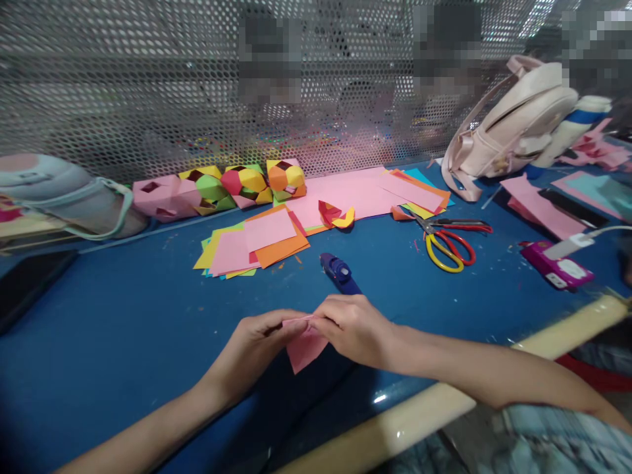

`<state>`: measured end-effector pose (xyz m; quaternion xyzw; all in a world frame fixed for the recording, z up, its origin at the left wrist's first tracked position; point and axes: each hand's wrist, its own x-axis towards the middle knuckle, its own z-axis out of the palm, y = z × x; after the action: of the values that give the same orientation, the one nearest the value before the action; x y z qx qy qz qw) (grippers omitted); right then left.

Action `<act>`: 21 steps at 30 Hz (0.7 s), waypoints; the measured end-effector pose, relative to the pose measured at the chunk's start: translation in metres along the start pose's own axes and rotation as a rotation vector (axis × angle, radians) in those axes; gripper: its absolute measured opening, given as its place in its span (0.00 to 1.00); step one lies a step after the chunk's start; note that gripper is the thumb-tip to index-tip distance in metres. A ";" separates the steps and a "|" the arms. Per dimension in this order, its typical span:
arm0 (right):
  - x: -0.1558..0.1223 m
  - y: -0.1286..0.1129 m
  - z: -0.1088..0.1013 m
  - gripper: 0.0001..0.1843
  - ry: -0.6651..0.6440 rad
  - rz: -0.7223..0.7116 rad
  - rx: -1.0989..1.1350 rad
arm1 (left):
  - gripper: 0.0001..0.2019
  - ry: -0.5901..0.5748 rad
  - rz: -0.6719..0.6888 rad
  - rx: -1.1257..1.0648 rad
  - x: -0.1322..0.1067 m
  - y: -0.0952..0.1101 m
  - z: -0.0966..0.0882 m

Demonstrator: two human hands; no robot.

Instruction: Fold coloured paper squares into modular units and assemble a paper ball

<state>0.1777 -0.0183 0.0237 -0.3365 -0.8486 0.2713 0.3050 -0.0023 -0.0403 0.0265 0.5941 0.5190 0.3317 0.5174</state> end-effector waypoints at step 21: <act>0.014 0.034 -0.028 0.14 -0.108 0.391 -0.318 | 0.12 0.377 -0.136 -0.296 0.014 -0.018 -0.011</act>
<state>0.2026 0.0202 0.0245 -0.5229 -0.8145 0.2061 0.1442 -0.0139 -0.0249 0.0099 0.4031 0.5909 0.4734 0.5140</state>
